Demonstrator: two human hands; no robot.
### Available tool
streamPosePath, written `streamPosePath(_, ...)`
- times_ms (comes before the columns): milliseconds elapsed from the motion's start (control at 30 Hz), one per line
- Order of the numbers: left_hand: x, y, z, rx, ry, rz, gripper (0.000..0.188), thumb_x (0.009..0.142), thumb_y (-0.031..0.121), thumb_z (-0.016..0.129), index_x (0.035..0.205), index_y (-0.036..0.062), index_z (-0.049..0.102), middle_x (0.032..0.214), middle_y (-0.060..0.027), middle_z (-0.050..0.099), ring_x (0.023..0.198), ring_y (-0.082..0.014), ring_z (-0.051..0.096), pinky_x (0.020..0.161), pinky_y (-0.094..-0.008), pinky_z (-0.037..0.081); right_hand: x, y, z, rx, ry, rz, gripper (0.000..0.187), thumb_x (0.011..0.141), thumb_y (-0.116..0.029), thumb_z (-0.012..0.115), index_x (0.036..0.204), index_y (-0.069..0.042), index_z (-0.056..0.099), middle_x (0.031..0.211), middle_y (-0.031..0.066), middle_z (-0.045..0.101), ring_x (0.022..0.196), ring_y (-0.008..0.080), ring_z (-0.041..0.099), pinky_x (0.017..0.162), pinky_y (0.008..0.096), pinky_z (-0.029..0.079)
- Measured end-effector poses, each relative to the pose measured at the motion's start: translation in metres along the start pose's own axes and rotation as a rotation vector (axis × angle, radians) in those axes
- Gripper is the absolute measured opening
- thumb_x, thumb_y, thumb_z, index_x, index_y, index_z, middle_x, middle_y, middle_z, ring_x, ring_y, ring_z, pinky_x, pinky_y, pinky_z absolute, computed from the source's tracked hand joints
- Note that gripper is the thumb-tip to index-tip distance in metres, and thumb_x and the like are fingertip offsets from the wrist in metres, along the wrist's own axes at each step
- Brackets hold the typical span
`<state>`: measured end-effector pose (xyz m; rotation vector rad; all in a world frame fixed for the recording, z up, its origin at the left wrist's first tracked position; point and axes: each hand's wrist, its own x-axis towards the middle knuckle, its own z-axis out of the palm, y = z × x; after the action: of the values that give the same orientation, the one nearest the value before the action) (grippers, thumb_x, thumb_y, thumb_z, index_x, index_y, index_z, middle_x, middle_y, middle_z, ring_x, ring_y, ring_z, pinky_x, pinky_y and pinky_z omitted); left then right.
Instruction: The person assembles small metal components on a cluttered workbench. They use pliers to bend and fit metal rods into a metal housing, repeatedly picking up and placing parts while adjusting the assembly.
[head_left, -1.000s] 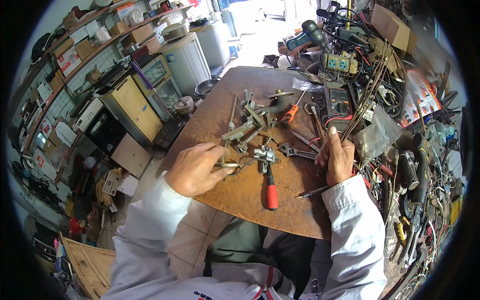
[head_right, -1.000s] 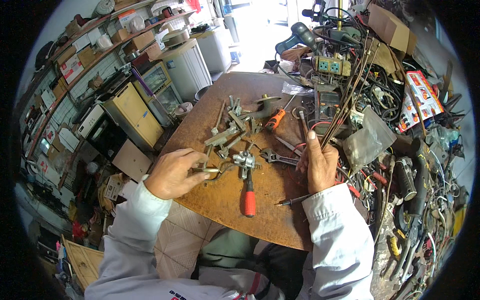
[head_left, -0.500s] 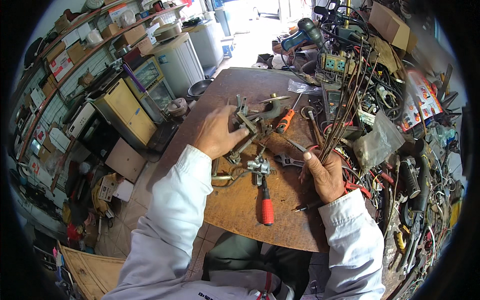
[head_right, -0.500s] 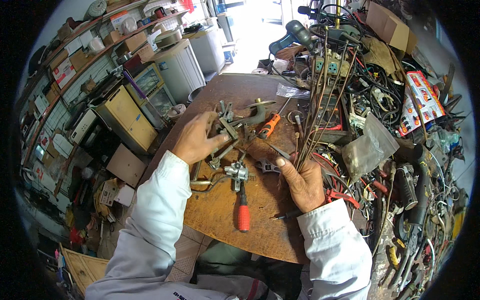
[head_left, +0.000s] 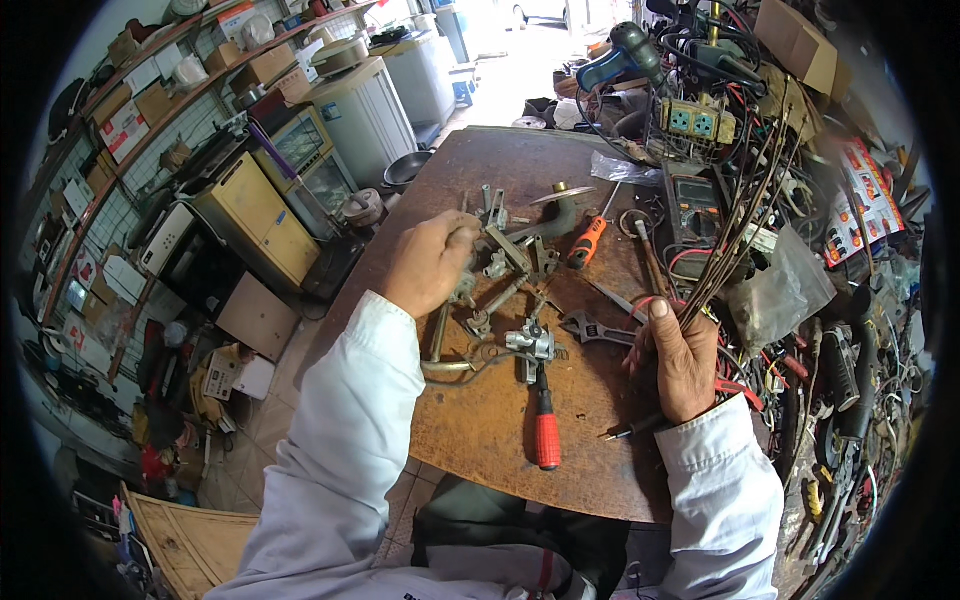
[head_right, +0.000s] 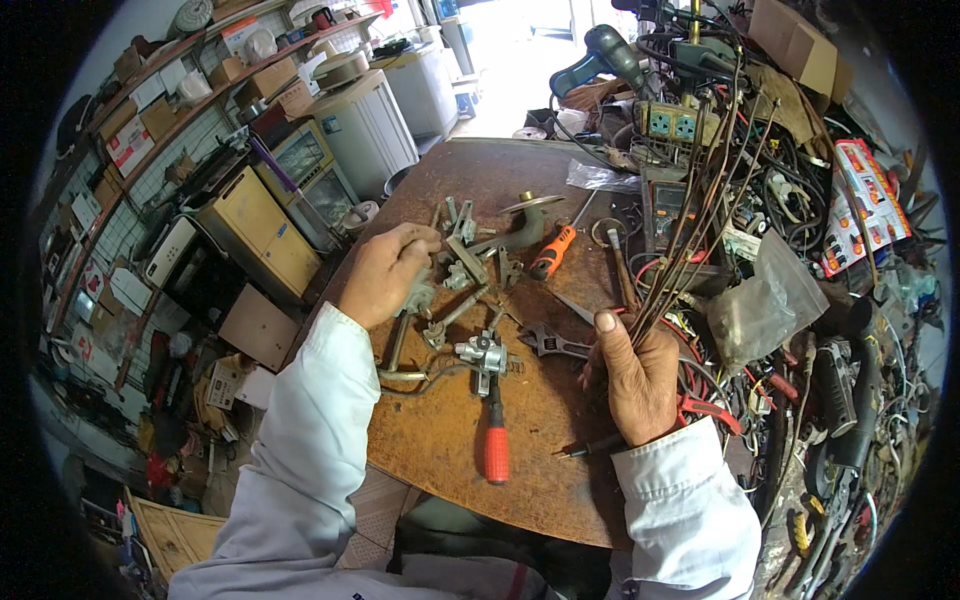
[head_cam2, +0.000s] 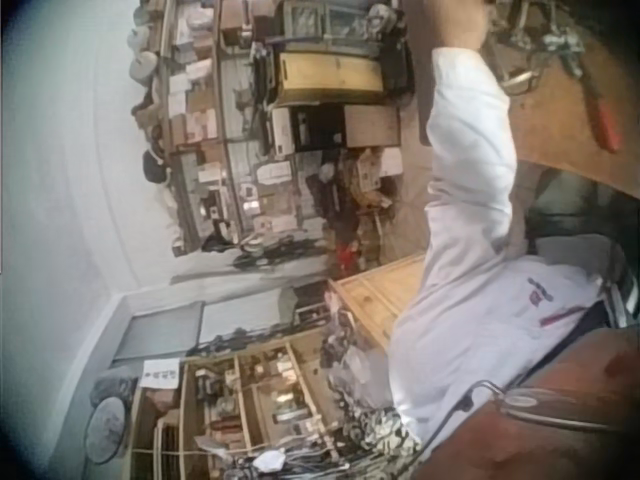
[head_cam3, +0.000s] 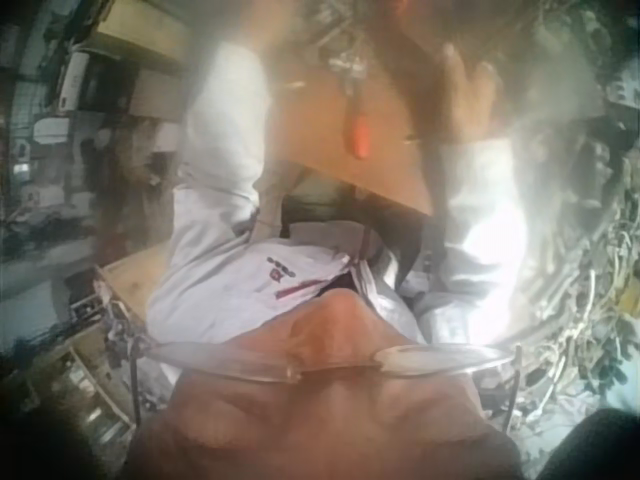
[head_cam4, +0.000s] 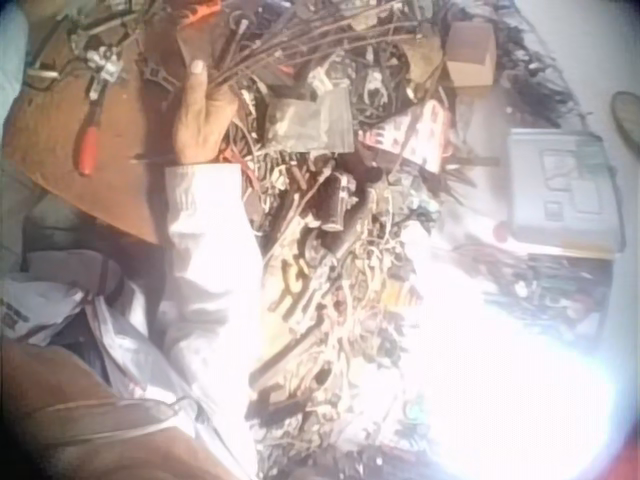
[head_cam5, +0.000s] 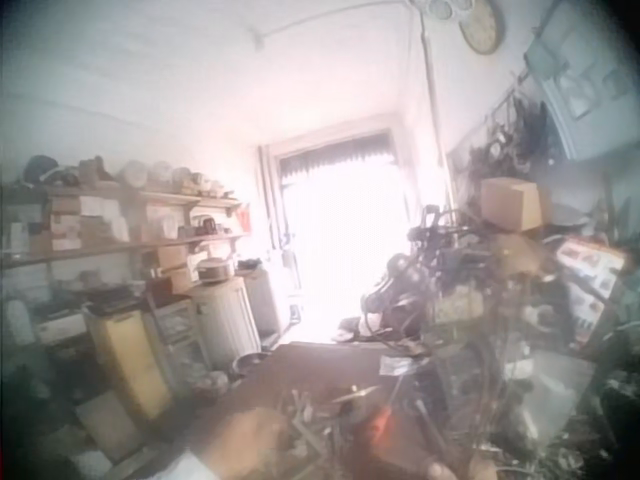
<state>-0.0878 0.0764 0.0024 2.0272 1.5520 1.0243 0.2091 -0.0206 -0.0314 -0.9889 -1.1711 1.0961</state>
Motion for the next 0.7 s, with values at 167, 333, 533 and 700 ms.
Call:
streamPosePath(167,-0.008,0.016,0.008,0.21,-0.056,0.185,0.027,0.092,0.02,0.066,0.104,-0.004,0.069,0.106,-0.0174,0.07,0.098,-0.0252,0.067,0.086,-0.0371,0.051,0.0,0.002,-0.001,0.008,0.001,0.017,0.047,0.101,-0.038,0.058,0.07,-0.004,0.056,0.056,0.0029,0.053,0.049,0.0129,0.053,0.047,0.0284,0.044)
streamPosePath(333,-0.002,0.001,0.01,0.042,-0.05,-0.041,0.031,0.094,0.023,0.064,0.104,-0.0063,0.068,0.097,-0.0128,0.068,0.09,-0.0227,0.064,0.082,-0.0365,0.049,0.0,-0.003,0.004,0.014,0.009,-0.012,0.046,0.102,-0.038,0.057,0.07,-0.004,0.055,0.057,0.0033,0.053,0.048,0.0129,0.053,0.046,0.0283,0.044)
streamPosePath(533,0.003,-0.006,0.007,-0.406,0.003,-0.301,0.038,0.099,0.027,0.057,0.111,-0.0087,0.064,0.094,-0.0058,0.063,0.076,-0.0169,0.056,0.075,-0.0355,0.049,0.0,-0.001,0.0,-0.006,0.018,-0.01,0.045,0.102,-0.035,0.057,0.069,-0.003,0.057,0.057,0.0025,0.055,0.049,0.0114,0.053,0.047,0.0275,0.041)
streamPosePath(700,0.004,-0.006,0.007,-0.782,-0.094,-0.401,0.026,0.105,0.023,0.05,0.114,-0.0001,0.059,0.101,-0.0079,0.065,0.088,-0.0175,0.062,0.088,-0.0387,0.048,-0.001,-0.001,0.001,0.007,0.015,-0.001,0.045,0.102,-0.034,0.057,0.07,-0.003,0.058,0.057,0.0019,0.055,0.05,0.0104,0.052,0.047,0.0277,0.041)
